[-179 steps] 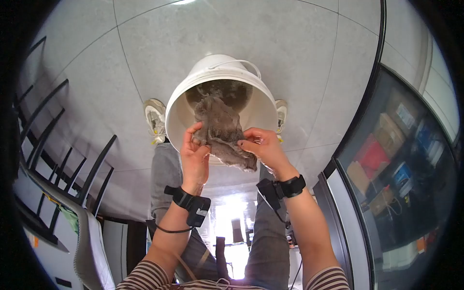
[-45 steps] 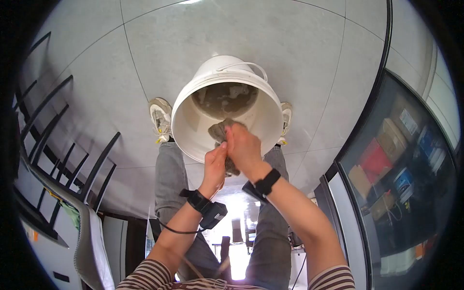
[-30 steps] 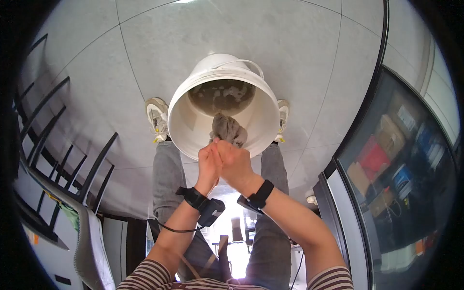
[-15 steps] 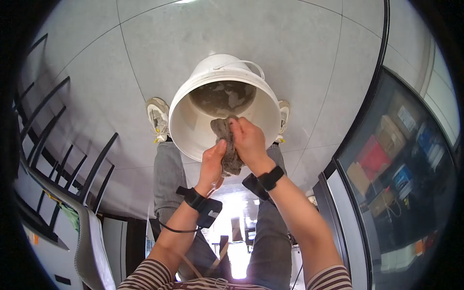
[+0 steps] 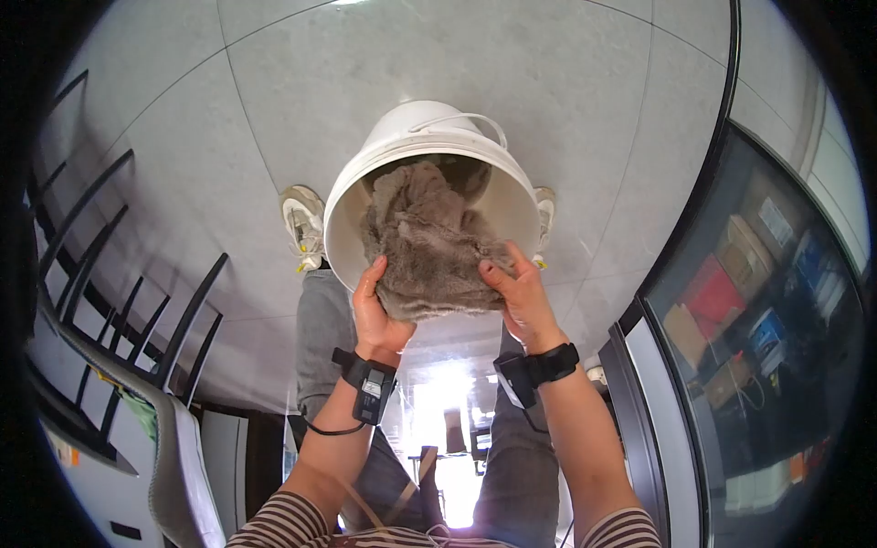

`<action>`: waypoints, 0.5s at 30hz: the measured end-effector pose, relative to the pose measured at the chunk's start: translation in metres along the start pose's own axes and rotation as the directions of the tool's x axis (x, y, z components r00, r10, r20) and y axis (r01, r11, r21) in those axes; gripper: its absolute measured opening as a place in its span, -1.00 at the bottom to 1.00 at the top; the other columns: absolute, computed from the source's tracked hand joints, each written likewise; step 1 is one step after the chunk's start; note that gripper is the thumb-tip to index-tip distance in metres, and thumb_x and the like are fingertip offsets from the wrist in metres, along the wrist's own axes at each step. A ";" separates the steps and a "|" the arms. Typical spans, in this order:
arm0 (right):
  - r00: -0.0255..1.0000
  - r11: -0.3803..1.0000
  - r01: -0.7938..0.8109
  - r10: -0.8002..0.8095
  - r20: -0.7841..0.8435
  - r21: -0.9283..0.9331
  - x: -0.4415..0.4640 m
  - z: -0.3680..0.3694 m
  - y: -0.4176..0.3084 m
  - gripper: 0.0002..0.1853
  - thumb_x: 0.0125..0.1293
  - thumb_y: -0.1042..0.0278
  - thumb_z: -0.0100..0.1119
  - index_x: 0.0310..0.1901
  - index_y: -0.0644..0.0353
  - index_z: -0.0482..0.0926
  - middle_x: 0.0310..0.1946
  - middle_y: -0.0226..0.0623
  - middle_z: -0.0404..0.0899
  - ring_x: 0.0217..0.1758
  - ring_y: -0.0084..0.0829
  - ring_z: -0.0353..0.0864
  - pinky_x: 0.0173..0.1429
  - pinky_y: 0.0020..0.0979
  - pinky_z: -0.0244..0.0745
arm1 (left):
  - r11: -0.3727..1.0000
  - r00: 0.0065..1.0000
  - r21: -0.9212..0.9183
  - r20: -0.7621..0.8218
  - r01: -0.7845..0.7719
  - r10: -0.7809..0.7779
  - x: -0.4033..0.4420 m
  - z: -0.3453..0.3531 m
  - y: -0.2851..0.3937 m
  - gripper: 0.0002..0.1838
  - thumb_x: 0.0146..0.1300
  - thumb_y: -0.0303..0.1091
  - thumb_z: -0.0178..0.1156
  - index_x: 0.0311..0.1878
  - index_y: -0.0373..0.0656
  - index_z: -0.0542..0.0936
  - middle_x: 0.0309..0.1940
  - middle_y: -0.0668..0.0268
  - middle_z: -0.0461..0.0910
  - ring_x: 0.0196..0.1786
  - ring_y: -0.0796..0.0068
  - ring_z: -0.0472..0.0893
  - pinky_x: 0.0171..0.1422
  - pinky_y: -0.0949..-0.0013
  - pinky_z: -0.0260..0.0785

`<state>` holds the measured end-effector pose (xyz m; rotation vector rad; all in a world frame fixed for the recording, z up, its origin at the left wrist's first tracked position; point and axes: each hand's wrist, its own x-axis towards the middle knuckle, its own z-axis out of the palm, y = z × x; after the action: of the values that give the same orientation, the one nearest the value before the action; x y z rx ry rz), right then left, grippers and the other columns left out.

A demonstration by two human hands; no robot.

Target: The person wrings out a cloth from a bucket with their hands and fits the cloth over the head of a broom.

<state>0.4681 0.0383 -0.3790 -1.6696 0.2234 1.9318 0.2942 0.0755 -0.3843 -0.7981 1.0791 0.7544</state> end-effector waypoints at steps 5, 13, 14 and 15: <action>0.999 0.975 -0.006 0.016 -0.043 0.223 -0.010 0.004 -0.021 -0.39 0.20 0.28 0.18 0.22 0.29 0.18 0.05 -0.27 0.38 0.08 -0.49 0.37 0.16 -0.51 0.25 | 0.989 0.981 0.136 -0.172 -0.064 0.087 0.014 -0.022 -0.007 -0.66 0.23 -0.26 0.08 0.03 -0.20 0.39 -0.03 0.21 0.48 0.01 0.26 0.47 0.14 0.17 0.31; 0.980 0.873 0.169 -0.098 0.175 -0.457 -0.010 0.026 -0.015 -0.41 0.16 0.39 0.18 0.20 0.31 0.20 -0.06 -0.32 0.44 -0.04 -0.56 0.40 0.04 -0.55 0.30 | 0.853 0.975 0.480 -0.019 0.204 -0.222 0.013 -0.026 -0.016 -0.71 0.25 -0.26 0.09 -0.11 -0.29 0.46 -0.20 0.26 0.53 -0.19 0.49 0.52 -0.09 0.38 0.40; 0.968 0.801 0.236 -0.143 0.206 -0.551 -0.012 0.028 -0.013 -0.42 0.16 0.42 0.16 0.20 0.31 0.18 -0.08 -0.31 0.45 -0.07 -0.57 0.40 0.02 -0.55 0.30 | 0.853 0.975 0.480 -0.022 0.206 -0.223 0.014 -0.033 -0.018 -0.71 0.25 -0.26 0.09 -0.11 -0.29 0.46 -0.20 0.26 0.53 -0.19 0.49 0.52 -0.09 0.38 0.40; 0.980 0.903 0.153 -0.086 0.178 -0.402 -0.015 0.032 -0.014 -0.41 0.19 0.40 0.13 0.22 0.29 0.15 -0.20 -0.29 0.48 -0.19 -0.58 0.46 -0.10 -0.57 0.36 | 0.884 0.988 0.446 -0.009 0.139 -0.151 0.012 -0.030 -0.018 -0.73 0.26 -0.30 0.05 -0.09 -0.30 0.45 -0.19 0.24 0.53 -0.15 0.49 0.52 -0.07 0.38 0.40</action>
<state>0.4490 0.0606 -0.3547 -1.7256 -0.3708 2.1047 0.2991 0.0427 -0.4006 -0.4654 1.1006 0.3638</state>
